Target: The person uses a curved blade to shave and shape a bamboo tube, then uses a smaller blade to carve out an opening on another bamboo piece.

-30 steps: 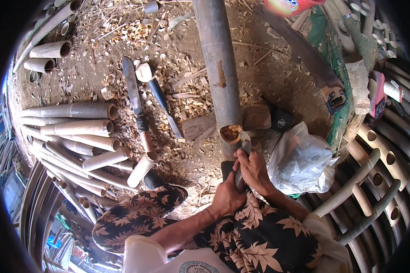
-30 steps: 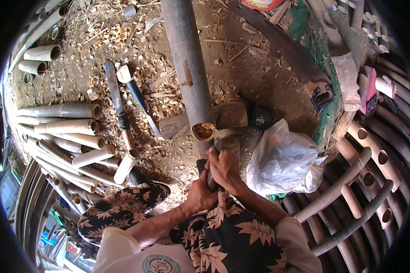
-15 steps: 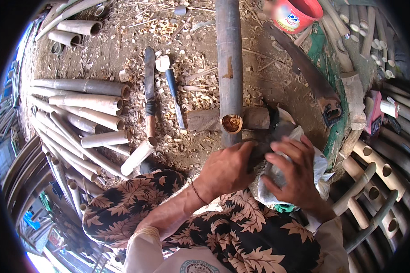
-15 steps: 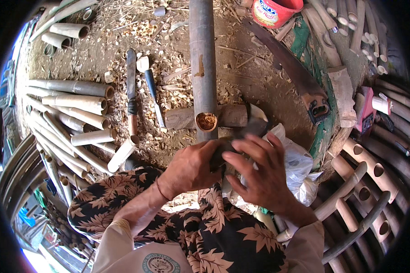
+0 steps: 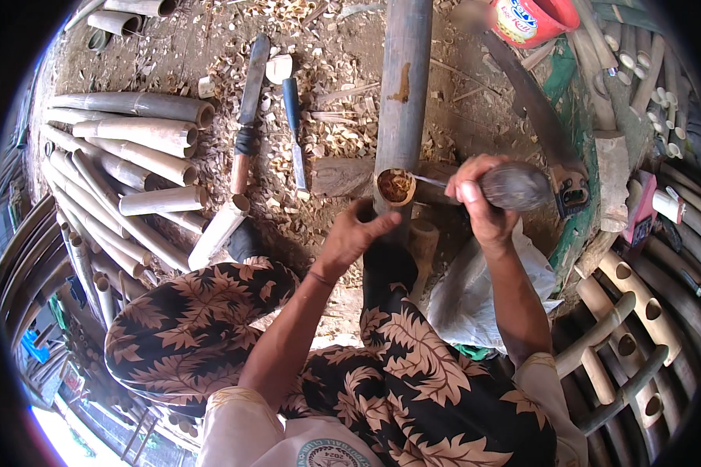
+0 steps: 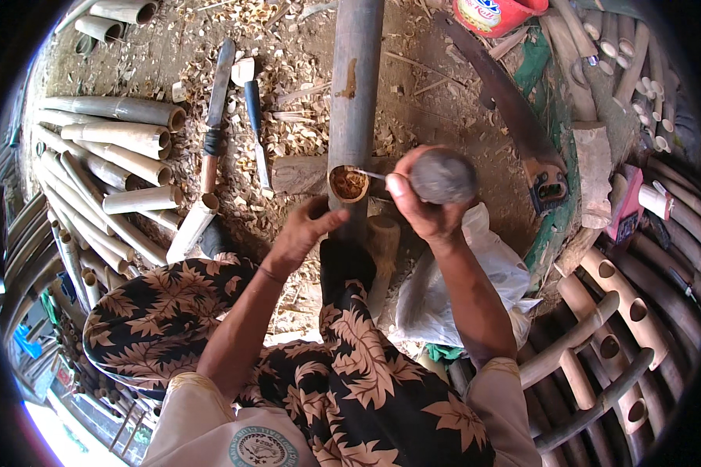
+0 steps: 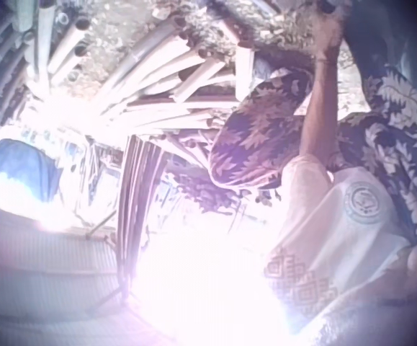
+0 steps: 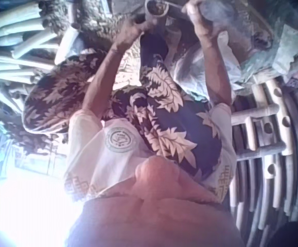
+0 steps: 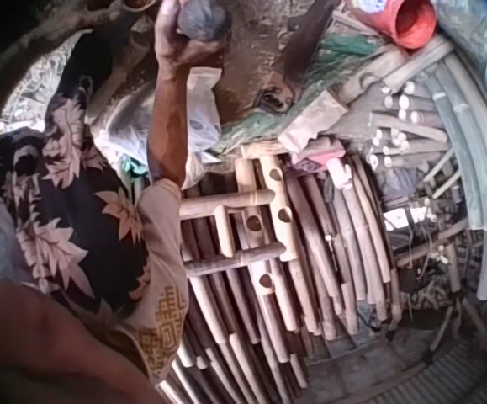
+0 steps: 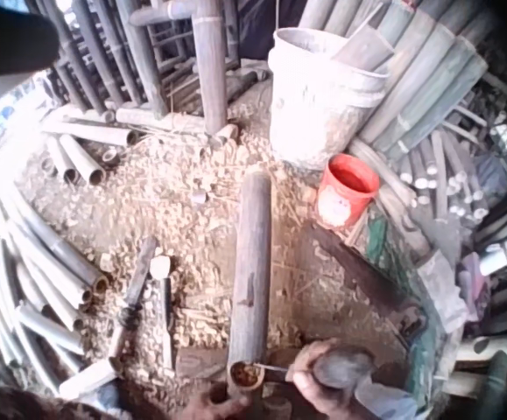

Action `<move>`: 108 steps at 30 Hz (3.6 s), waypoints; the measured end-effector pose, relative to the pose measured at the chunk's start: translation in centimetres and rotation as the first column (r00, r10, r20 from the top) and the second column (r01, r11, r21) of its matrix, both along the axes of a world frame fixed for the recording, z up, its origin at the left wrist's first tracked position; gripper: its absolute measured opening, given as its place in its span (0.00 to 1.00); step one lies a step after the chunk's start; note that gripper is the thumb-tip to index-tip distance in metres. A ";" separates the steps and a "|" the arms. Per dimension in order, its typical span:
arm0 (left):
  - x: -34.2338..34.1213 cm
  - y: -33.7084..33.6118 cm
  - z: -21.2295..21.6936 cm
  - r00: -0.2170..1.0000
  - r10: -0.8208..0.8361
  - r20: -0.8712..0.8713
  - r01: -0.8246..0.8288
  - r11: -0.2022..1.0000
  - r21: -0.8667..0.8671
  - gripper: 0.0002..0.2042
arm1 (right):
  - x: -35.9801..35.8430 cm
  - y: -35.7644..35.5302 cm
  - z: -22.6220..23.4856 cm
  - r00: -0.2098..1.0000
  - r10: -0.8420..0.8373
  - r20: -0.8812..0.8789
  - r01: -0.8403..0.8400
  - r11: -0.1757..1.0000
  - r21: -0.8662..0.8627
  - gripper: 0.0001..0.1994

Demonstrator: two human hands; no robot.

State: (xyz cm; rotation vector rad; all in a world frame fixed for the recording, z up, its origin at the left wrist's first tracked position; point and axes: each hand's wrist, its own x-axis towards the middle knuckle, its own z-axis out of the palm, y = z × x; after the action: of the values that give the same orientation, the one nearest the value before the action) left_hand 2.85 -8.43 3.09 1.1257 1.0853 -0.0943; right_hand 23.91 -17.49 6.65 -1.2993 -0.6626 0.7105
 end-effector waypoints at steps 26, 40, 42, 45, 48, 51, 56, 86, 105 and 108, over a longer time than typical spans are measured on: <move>2.4 -1.3 -1.6 0.983 0.054 0.174 -0.021 0.983 -0.183 0.34 | 0.4 -1.6 -3.0 0.818 -0.277 -0.504 0.285 0.956 -0.063 0.05; 1.0 -0.7 -2.5 0.955 0.203 0.216 -0.070 0.864 -0.499 0.32 | -6.9 -4.3 0.7 0.745 0.370 0.554 -0.430 0.903 -0.025 0.11; 1.1 -0.7 -2.6 0.963 0.165 0.213 -0.048 0.884 -0.465 0.31 | -7.0 -4.3 0.6 0.726 0.418 0.546 -0.474 0.880 -0.043 0.10; 1.8 -0.5 -1.7 0.978 0.085 0.192 -0.003 0.921 -0.390 0.29 | -7.4 -4.5 0.3 0.664 0.441 0.604 -0.483 0.869 -0.104 0.10; 2.8 -0.6 -0.6 0.988 0.064 0.144 -0.019 0.955 -0.297 0.27 | -6.8 -4.6 -0.3 0.613 0.472 0.634 -0.504 0.851 -0.146 0.08; 2.8 -1.4 -1.8 0.983 0.090 0.162 -0.047 0.967 -0.251 0.26 | -6.5 -5.0 -0.7 0.568 0.461 0.682 -0.513 0.846 -0.146 0.08; 3.1 -2.8 -3.2 0.990 0.116 0.076 -0.114 0.993 -0.034 0.29 | -5.7 -6.4 -2.2 0.403 0.482 0.778 -0.548 0.808 -0.217 0.07; 0.7 -2.4 -2.4 0.959 0.248 0.140 -0.219 0.957 -0.192 0.31 | -6.4 -2.4 -1.7 0.371 0.567 0.735 -0.701 0.690 -0.179 0.07; 3.5 -0.7 -0.3 0.980 0.189 -0.057 -0.195 0.970 -0.142 0.44 | -1.4 3.1 -0.8 0.924 -0.057 -0.378 0.047 0.998 -0.036 0.07; 4.0 -0.7 -1.5 0.970 0.151 -0.190 -0.181 0.971 -0.154 0.42 | -1.7 3.0 -1.5 0.955 -0.073 -0.288 0.049 0.995 -0.091 0.07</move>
State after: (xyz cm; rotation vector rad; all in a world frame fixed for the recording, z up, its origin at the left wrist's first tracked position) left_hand 6.86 -9.17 1.58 0.8814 1.3017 -0.1541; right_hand 22.18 -14.45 5.16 -1.2530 -0.3551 0.8661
